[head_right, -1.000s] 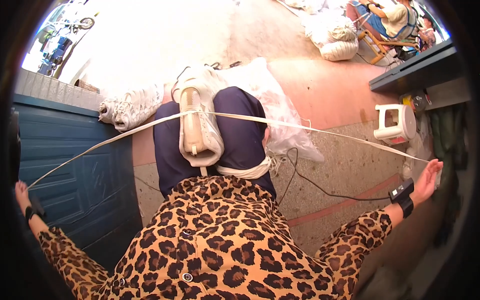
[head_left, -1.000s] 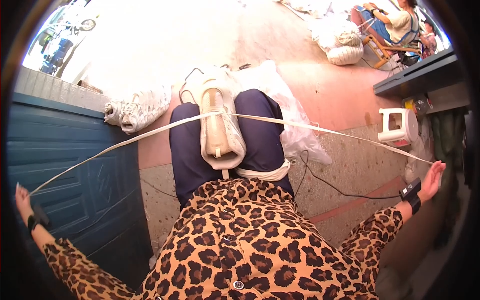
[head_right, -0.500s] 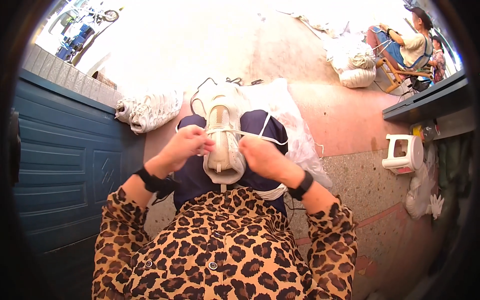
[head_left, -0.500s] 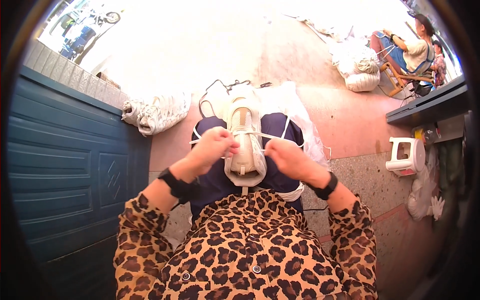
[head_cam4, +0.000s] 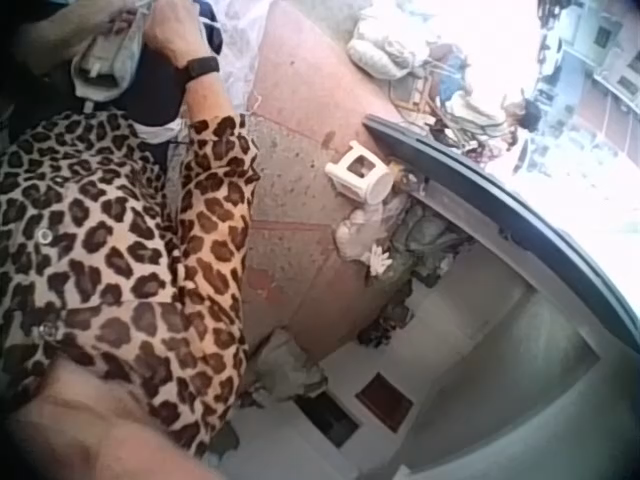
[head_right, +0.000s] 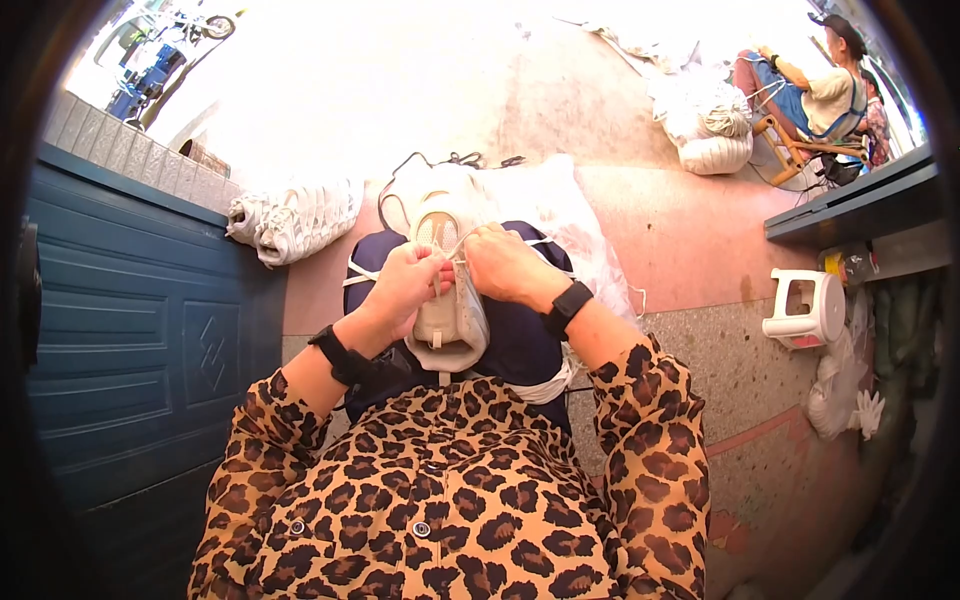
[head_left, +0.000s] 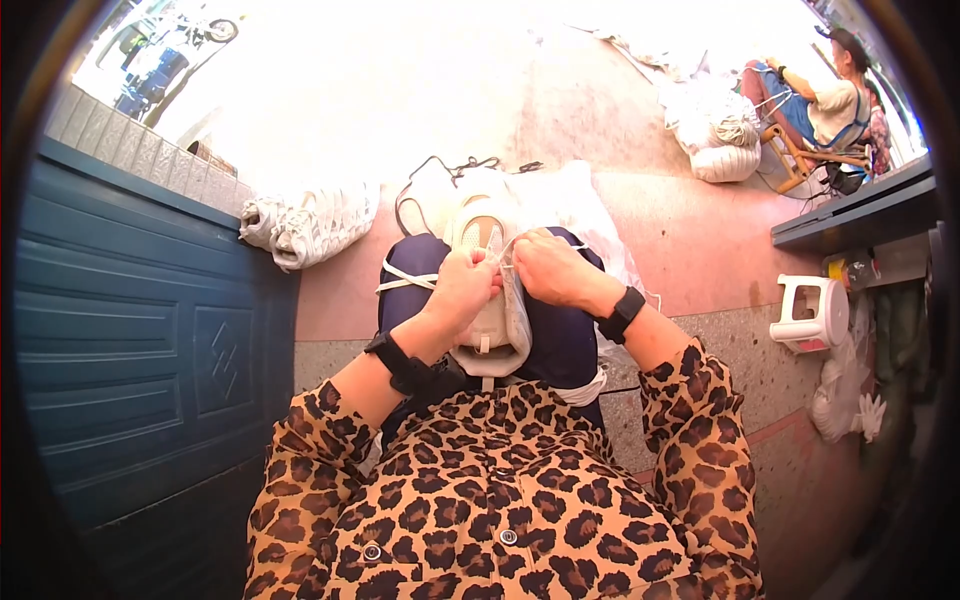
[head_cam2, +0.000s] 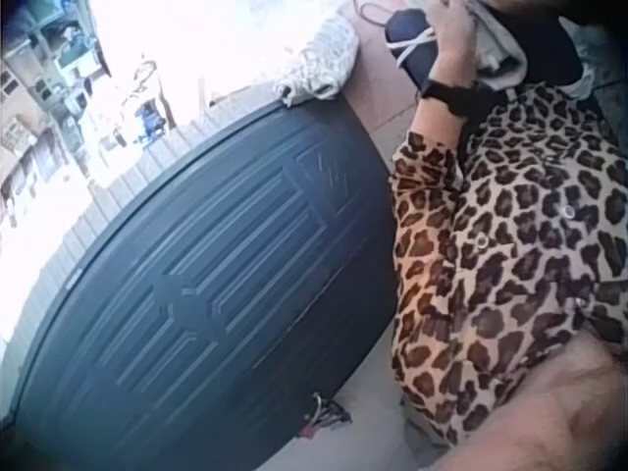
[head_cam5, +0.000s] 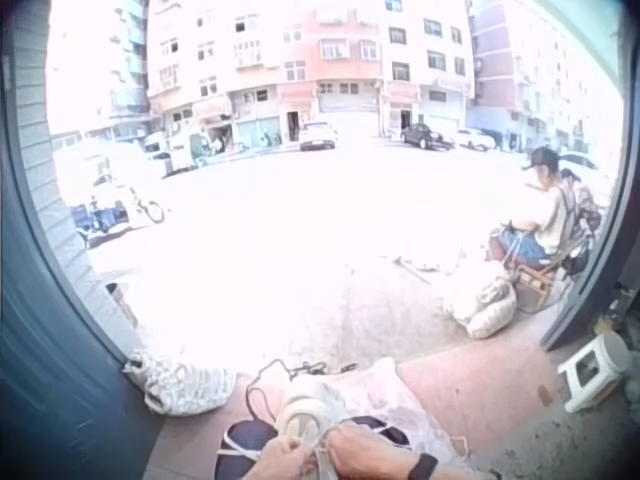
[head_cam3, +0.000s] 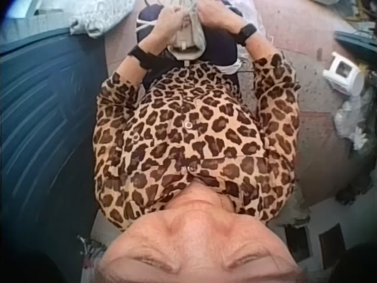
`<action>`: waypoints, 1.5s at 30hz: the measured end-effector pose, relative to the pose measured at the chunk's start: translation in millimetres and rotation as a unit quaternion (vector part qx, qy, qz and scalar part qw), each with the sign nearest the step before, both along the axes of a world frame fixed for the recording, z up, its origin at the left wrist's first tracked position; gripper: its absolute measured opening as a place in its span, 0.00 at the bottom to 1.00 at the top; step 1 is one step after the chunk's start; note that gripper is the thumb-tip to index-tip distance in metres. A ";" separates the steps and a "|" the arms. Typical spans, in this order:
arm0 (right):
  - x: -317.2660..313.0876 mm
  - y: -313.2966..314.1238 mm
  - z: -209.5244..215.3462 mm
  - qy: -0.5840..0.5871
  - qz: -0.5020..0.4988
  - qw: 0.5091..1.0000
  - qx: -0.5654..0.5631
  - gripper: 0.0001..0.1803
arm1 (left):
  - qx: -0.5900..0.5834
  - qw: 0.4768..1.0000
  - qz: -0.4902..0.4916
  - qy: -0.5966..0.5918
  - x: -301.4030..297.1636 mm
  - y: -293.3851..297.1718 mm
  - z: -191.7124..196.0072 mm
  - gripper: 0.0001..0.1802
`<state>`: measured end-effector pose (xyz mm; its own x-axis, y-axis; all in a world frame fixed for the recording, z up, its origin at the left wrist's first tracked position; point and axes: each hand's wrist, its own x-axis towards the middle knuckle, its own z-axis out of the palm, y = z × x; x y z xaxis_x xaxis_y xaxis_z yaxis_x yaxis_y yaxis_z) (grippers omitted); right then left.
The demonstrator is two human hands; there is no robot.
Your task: The recorder is lacing a pair of white athletic shoes in a shoe manufacturing environment.
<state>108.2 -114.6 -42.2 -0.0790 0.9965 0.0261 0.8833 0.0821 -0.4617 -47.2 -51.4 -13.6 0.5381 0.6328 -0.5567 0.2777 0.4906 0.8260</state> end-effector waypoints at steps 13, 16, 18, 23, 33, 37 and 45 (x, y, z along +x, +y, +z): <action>-16.0 -5.9 7.9 -0.139 -0.030 0.989 0.042 0.10 | 0.179 0.981 -0.038 0.067 -8.4 15.0 12.7 0.14; -32.2 -14.7 7.2 -0.116 -0.051 0.989 0.083 0.12 | 0.443 0.885 -0.075 0.123 -23.7 30.4 -3.8 0.14; -31.4 -15.9 5.9 -0.105 -0.067 0.987 0.100 0.14 | 0.428 0.887 -0.078 0.154 -19.3 21.7 1.0 0.12; -10.7 -9.7 -5.6 -0.029 0.006 0.998 0.048 0.07 | 0.529 0.778 -0.228 0.252 -2.7 -4.4 -5.8 0.11; -6.8 -16.5 -7.5 0.153 0.000 0.984 0.090 0.07 | 0.700 0.636 -0.223 0.237 -1.3 -8.9 -35.5 0.12; -16.7 -26.0 -2.9 0.124 -0.047 0.983 0.123 0.10 | 0.713 0.630 -0.268 0.153 -27.0 -20.9 -7.1 0.07; -113.0 -51.3 38.0 0.135 0.210 0.957 0.147 0.05 | 0.275 0.948 -0.159 0.011 -89.1 16.0 28.4 0.12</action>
<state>-4.8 -165.9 -4.2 -0.4217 0.8250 0.3762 0.5954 0.5649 -0.5713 -136.2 -35.4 14.8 0.7424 0.6389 -0.2015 0.3584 -0.1247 0.9252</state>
